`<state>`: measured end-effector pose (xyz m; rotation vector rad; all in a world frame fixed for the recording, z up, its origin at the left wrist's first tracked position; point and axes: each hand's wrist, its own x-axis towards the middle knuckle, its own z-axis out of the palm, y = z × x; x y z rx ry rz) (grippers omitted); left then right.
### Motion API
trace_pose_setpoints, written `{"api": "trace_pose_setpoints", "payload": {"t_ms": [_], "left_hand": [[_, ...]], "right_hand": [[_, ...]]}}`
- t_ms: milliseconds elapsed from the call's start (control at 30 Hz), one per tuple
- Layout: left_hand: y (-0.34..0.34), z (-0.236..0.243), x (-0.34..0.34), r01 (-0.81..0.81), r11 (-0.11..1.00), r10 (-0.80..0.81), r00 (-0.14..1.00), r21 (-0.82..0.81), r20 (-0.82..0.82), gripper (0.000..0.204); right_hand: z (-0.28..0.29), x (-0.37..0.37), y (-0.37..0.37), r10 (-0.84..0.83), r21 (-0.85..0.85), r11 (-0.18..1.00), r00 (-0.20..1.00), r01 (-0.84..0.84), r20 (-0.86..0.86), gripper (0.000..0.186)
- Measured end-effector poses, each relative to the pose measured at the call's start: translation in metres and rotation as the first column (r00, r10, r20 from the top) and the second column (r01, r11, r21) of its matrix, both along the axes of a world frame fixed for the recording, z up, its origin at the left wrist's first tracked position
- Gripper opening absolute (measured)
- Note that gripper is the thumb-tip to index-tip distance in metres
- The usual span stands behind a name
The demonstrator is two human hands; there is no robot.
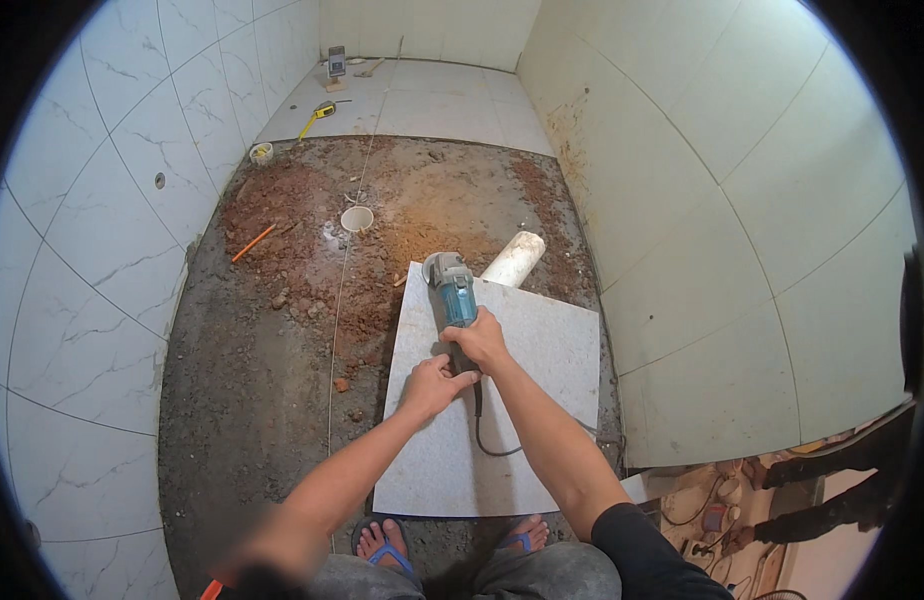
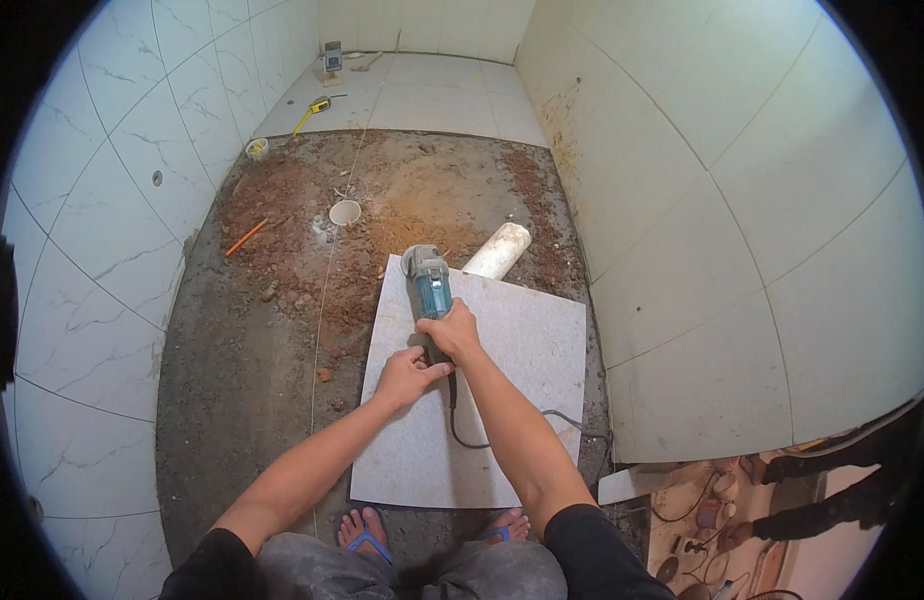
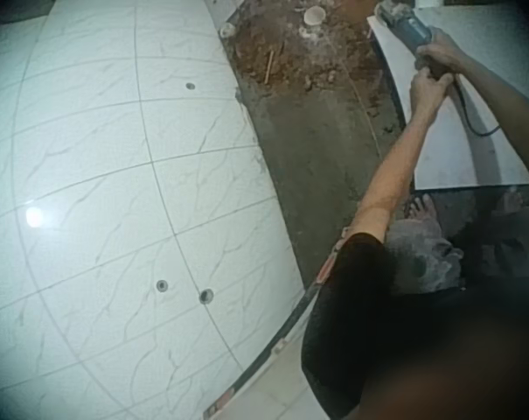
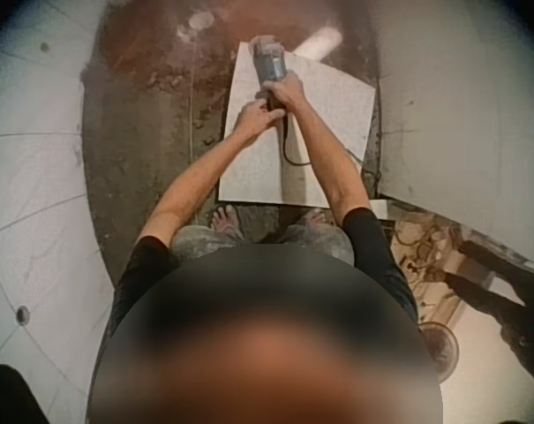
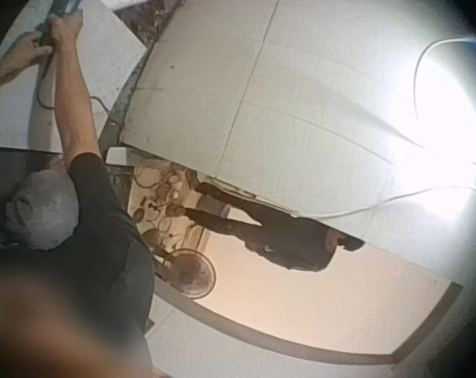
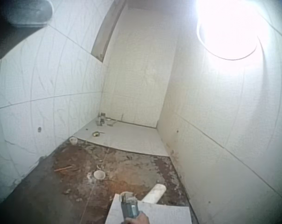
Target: Using an electric angle grinder to cut and shape a ceramic tile on a renovation floor.
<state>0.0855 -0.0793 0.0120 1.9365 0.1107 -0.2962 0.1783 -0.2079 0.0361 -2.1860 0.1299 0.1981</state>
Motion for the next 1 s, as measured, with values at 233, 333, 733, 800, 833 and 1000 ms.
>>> {"api": "trace_pose_setpoints", "payload": {"t_ms": [233, 333, 733, 800, 833, 1000], "left_hand": [[0.011, 0.014, -0.003, -0.015, 1.0, 0.015, 0.999, -0.006, -0.029, 0.051], [-0.001, 0.017, 0.003, 0.009, 0.997, -0.01, 1.0, -0.073, -0.015, 0.049], [0.015, -0.019, 0.007, 0.147, 0.927, -0.116, 0.987, -0.345, 0.108, 0.042], [0.003, -0.011, 0.006, 0.044, 0.926, -0.065, 0.997, -0.376, -0.044, 0.045], [0.003, -0.011, 0.006, 0.05, 0.926, -0.071, 0.997, -0.373, -0.043, 0.045], [0.001, 0.012, 0.005, 0.109, 0.992, -0.103, 0.99, -0.059, 0.099, 0.038]], "right_hand": [[-0.002, 0.001, 0.012, 0.016, 0.012, 1.0, 1.0, -0.016, -0.016, 0.062], [-0.001, 0.008, -0.004, 0.002, -0.017, 1.0, 1.0, -0.002, 0.016, 0.064], [-0.006, -0.006, 0.019, -0.002, 0.15, 0.989, 0.999, -0.003, 0.034, 0.064], [0.0, -0.005, 0.004, -0.034, 0.125, 0.992, 0.998, 0.028, 0.048, 0.064], [0.003, -0.005, 0.008, -0.029, 0.119, 0.993, 0.999, 0.025, 0.032, 0.064], [0.007, -0.004, 0.007, -0.007, 0.111, 0.994, 1.0, 0.006, 0.008, 0.066]]}}
